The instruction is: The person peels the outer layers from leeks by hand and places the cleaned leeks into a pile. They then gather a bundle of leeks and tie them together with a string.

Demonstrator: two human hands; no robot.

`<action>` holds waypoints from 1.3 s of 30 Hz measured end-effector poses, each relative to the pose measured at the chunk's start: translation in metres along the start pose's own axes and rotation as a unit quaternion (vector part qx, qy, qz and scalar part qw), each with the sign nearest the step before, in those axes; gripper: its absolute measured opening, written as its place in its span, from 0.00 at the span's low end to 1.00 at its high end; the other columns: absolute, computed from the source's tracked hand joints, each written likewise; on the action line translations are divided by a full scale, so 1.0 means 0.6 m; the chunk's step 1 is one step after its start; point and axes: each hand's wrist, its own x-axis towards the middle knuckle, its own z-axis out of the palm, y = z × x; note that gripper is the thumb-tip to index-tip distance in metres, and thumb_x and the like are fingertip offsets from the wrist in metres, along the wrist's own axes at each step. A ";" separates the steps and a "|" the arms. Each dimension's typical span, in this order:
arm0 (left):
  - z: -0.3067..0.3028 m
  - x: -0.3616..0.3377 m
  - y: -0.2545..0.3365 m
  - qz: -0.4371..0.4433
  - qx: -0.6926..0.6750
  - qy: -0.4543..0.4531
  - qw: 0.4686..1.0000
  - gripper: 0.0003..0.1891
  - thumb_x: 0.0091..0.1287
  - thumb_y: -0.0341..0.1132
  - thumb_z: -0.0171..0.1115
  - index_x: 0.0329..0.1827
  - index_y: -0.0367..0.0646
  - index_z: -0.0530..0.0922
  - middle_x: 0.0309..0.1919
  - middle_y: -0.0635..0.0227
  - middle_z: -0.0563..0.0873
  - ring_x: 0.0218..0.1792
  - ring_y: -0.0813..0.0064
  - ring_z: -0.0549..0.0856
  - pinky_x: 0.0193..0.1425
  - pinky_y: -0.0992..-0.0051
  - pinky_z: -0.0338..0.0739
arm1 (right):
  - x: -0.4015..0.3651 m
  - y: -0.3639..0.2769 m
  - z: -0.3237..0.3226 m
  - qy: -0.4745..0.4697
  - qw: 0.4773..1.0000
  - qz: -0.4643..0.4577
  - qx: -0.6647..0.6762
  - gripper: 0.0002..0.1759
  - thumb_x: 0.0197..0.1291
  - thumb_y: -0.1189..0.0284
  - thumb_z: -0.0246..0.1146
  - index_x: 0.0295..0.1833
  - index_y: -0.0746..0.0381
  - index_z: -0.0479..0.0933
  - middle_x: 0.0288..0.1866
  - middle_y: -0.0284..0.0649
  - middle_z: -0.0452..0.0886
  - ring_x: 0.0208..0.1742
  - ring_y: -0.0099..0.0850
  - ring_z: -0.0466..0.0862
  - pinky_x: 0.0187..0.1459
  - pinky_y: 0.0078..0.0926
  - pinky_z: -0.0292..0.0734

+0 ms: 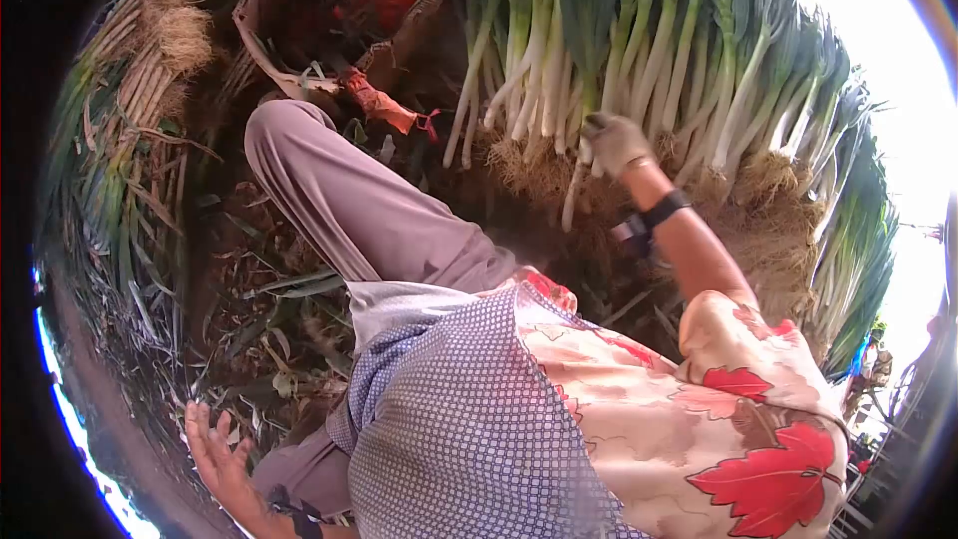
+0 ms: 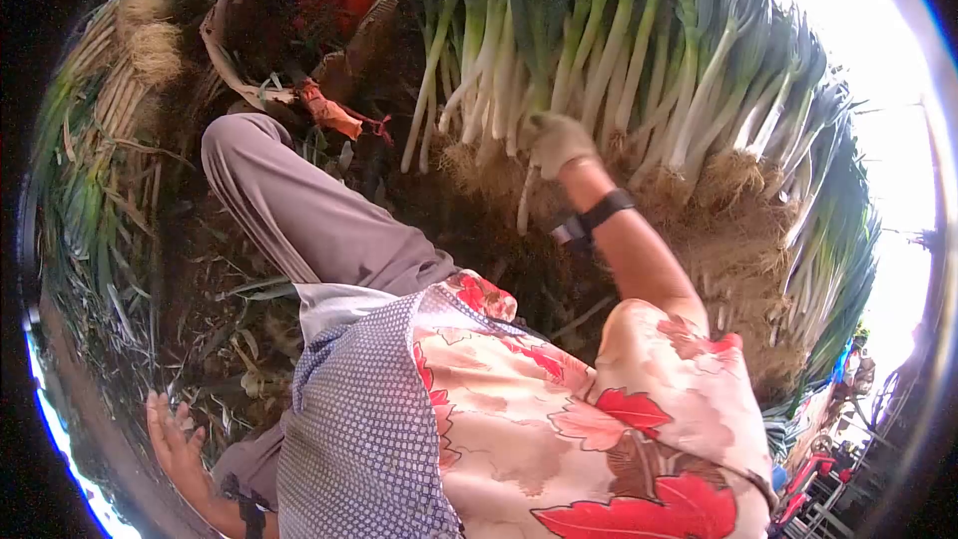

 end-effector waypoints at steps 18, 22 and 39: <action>0.057 0.008 0.063 -0.078 0.086 -0.004 0.993 0.23 0.64 0.37 0.50 0.62 0.40 0.65 0.50 0.63 0.76 0.43 0.75 0.79 0.38 0.83 0.71 | 0.162 0.018 0.072 -0.048 0.968 0.236 -0.071 0.32 0.56 0.63 0.53 0.62 0.71 0.57 0.60 0.52 0.68 0.57 0.43 0.74 0.52 0.36 0.71; 0.033 -0.008 0.087 0.056 0.038 0.011 0.998 0.25 0.63 0.41 0.56 0.59 0.33 0.66 0.46 0.56 0.78 0.40 0.68 0.81 0.41 0.76 0.72 | 0.157 0.060 0.082 -0.040 0.974 0.214 -0.067 0.31 0.55 0.63 0.53 0.61 0.71 0.59 0.59 0.52 0.69 0.56 0.43 0.74 0.52 0.36 0.71; -0.016 -0.029 -0.013 -0.054 -0.206 0.017 0.977 0.29 0.59 0.45 0.62 0.53 0.27 0.68 0.39 0.54 0.81 0.38 0.70 0.81 0.43 0.75 0.75 | 0.180 0.023 0.101 -0.066 0.972 0.220 -0.046 0.28 0.53 0.61 0.56 0.54 0.70 0.66 0.54 0.53 0.73 0.52 0.43 0.76 0.51 0.34 0.71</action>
